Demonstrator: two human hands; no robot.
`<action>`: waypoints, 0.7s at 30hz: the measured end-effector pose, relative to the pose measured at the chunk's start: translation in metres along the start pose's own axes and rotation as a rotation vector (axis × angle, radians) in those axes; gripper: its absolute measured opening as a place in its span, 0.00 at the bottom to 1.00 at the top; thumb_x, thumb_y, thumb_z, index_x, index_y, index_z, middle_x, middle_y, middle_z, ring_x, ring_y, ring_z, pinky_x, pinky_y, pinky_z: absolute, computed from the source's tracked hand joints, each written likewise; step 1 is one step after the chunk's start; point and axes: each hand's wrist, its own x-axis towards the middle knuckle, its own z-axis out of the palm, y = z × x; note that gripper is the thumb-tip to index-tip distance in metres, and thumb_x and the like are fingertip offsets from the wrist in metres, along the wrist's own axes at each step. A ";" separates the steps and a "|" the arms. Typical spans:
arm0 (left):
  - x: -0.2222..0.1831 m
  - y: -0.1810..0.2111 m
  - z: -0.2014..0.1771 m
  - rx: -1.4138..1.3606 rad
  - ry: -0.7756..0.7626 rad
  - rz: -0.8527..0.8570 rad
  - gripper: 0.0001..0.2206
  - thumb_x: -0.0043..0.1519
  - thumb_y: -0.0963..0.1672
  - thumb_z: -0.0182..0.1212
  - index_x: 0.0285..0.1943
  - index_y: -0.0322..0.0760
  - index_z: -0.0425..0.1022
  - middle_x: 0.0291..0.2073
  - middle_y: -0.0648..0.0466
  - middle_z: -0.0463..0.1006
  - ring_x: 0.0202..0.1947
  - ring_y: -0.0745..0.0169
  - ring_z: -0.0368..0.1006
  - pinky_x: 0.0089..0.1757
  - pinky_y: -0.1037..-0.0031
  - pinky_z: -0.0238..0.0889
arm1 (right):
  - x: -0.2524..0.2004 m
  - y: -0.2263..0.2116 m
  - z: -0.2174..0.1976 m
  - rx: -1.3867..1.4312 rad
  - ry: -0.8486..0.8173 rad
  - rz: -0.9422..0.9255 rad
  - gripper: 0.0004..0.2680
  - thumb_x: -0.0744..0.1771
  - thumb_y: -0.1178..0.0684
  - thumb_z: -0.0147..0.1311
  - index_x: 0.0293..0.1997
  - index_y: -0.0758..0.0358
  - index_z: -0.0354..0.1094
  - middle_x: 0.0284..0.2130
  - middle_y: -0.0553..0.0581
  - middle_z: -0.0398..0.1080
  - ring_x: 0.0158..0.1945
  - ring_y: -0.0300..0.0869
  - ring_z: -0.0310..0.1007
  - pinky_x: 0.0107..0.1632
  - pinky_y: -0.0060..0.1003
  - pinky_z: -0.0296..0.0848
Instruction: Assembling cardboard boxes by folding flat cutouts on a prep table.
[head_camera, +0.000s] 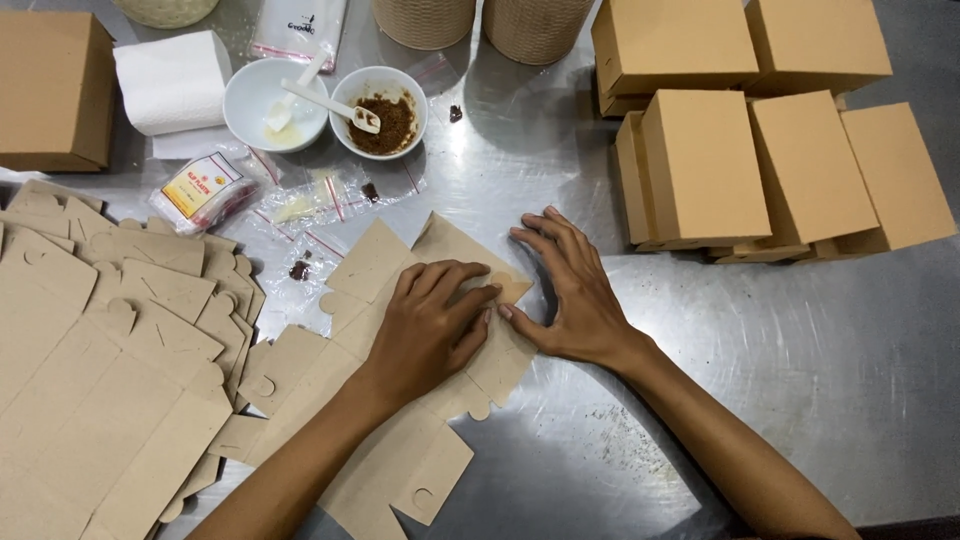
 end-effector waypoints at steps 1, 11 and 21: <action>0.000 -0.001 0.001 0.000 0.002 0.001 0.09 0.63 0.42 0.63 0.51 0.43 0.81 0.50 0.51 0.79 0.55 0.50 0.74 0.54 0.55 0.61 | 0.000 0.001 0.000 -0.002 0.000 -0.001 0.29 0.62 0.42 0.64 0.70 0.60 0.60 0.66 0.67 0.59 0.75 0.68 0.47 0.71 0.64 0.50; -0.002 -0.004 0.006 0.020 0.025 0.012 0.10 0.63 0.43 0.62 0.52 0.44 0.81 0.50 0.51 0.79 0.55 0.51 0.74 0.54 0.57 0.61 | 0.002 0.003 -0.002 0.050 -0.007 0.021 0.26 0.63 0.51 0.58 0.71 0.59 0.60 0.65 0.67 0.60 0.75 0.69 0.48 0.70 0.65 0.50; -0.002 -0.004 0.008 0.024 0.056 0.023 0.09 0.62 0.43 0.64 0.51 0.44 0.82 0.50 0.51 0.80 0.54 0.51 0.74 0.54 0.58 0.61 | 0.001 0.008 0.001 0.066 0.034 0.012 0.23 0.64 0.60 0.51 0.70 0.60 0.61 0.65 0.64 0.62 0.74 0.67 0.51 0.70 0.63 0.51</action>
